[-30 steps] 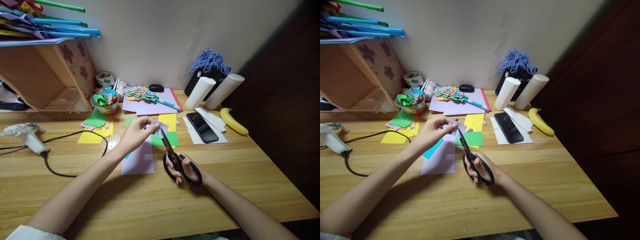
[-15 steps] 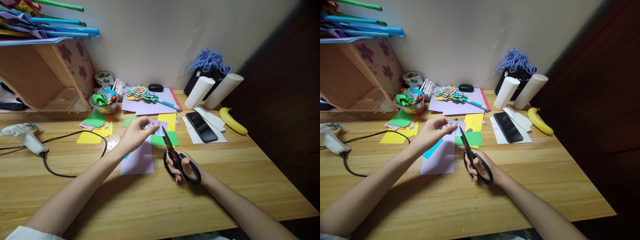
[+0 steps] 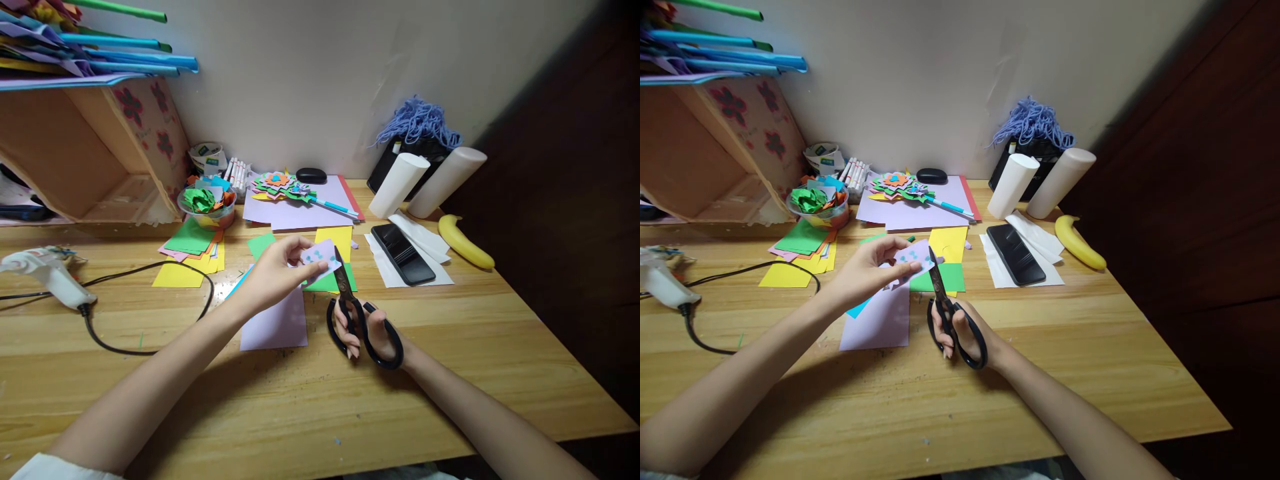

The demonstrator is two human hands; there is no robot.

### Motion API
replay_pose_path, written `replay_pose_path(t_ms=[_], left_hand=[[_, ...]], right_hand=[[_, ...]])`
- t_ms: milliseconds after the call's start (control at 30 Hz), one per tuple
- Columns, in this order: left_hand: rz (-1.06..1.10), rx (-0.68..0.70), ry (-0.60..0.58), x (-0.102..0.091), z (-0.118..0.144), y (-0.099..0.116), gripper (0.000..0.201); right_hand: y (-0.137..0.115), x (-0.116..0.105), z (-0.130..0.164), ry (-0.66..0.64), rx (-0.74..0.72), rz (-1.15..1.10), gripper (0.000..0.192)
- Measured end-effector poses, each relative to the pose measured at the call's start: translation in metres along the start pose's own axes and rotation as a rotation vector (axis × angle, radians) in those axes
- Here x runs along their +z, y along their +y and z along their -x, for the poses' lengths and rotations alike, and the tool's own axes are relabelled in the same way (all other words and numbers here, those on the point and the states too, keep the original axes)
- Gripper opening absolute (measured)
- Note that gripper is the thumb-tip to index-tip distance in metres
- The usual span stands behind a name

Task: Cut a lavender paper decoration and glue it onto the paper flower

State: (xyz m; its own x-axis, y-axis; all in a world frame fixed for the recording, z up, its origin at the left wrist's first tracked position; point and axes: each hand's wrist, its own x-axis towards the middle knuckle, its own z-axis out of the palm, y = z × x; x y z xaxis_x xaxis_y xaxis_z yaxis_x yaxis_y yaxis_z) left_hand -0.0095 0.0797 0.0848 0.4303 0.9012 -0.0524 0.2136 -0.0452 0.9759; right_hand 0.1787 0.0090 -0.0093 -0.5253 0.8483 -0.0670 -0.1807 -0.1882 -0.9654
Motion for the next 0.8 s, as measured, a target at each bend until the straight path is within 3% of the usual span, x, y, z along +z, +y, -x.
replay_pose_path(t_ms=[800], left_hand=[[0.008,-0.043,-0.015,0.0047,0.0034,0.0039,0.023]], right_hand=[[0.0045,-0.0021,-0.0005,-0.013,0.007,-0.003,0.072]])
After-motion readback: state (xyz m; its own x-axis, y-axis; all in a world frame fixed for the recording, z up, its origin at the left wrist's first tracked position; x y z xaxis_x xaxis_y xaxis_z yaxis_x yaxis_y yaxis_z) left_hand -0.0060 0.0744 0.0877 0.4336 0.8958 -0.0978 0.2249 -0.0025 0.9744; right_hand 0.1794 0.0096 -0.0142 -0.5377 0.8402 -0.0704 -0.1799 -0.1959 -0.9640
